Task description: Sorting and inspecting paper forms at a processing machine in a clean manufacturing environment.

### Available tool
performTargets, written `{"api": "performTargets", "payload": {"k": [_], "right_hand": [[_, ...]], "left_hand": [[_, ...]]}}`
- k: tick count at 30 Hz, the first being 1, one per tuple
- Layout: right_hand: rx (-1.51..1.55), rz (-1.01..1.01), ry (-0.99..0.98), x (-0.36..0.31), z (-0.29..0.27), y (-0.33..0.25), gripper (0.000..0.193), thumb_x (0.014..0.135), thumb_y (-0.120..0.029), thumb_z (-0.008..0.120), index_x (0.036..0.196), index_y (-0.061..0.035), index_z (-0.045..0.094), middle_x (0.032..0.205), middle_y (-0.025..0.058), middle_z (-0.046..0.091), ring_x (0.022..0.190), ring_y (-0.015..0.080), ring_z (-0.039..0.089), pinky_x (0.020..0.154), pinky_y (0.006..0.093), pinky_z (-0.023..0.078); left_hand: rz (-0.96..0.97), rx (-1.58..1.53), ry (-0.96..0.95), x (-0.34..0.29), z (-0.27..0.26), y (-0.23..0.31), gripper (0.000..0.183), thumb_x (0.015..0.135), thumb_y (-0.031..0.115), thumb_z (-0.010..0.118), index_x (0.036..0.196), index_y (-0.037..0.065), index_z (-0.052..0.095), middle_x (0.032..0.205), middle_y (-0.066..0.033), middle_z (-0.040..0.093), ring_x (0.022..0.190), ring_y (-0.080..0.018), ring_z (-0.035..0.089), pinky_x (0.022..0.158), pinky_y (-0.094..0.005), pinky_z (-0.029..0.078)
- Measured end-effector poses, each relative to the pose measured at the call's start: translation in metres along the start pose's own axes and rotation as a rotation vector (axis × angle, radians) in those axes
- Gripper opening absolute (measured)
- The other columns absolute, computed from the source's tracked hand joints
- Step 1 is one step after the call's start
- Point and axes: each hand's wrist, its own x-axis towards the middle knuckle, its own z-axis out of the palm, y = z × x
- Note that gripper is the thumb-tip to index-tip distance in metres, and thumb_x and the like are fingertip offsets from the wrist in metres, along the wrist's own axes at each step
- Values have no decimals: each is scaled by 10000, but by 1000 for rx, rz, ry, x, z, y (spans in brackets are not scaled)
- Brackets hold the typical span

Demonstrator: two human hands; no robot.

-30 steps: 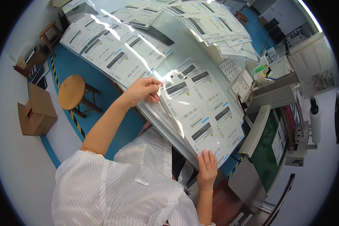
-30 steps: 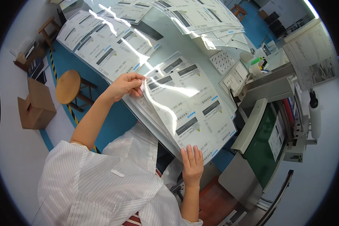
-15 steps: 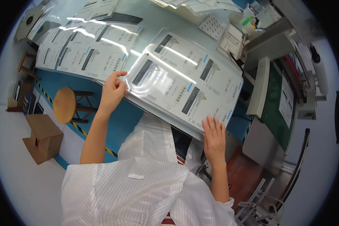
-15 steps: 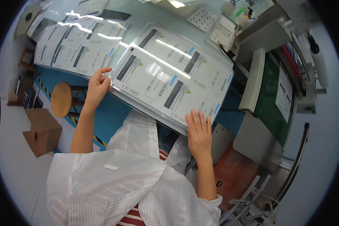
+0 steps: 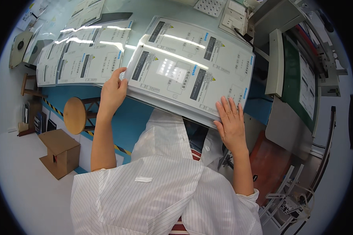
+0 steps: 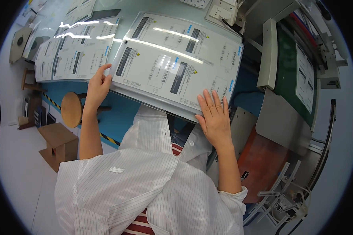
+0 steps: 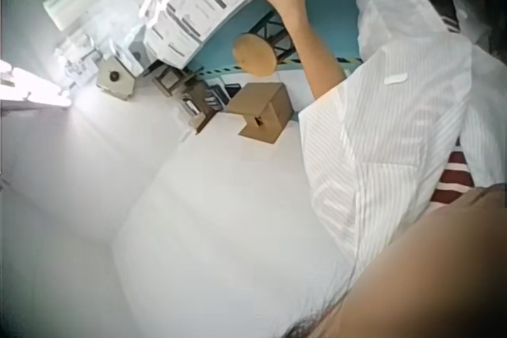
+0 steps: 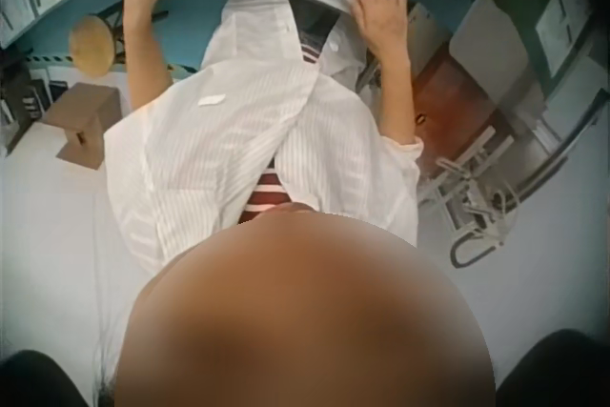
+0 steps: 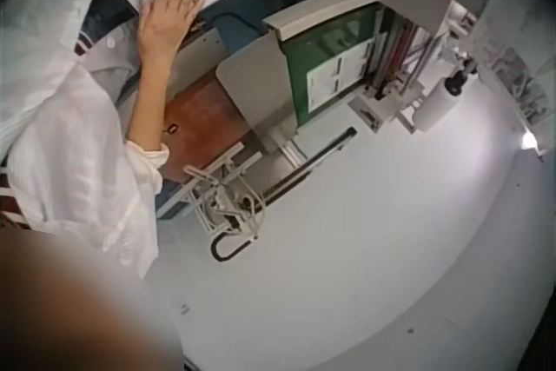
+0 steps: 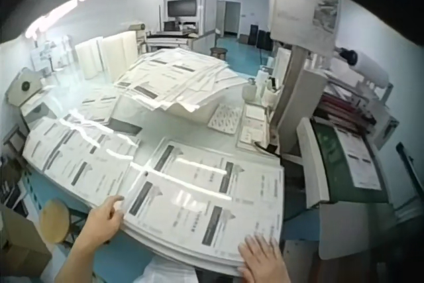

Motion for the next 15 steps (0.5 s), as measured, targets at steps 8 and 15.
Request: {"api": "performTargets", "payload": {"k": [8,15], "right_hand": [[170,258,297,-16,-26,55,439,982,-201,448,1395,-53,441,1469,145,397,1389,301,326,1145,457,195],[-191,773,392,-78,-17,189,485,1009,-282,392,1437,-54,367,1499,201,319,1410,351,259,1140,486,188]], "left_hand": [[89,133,133,17,3,12,294,893,153,552,1133,-6,616,733,-111,568,640,-225,544,649,-364,462],[303,140,313,62,47,-18,275,920,142,558,1171,45,617,1020,-125,589,844,-215,579,760,-329,484]]}}
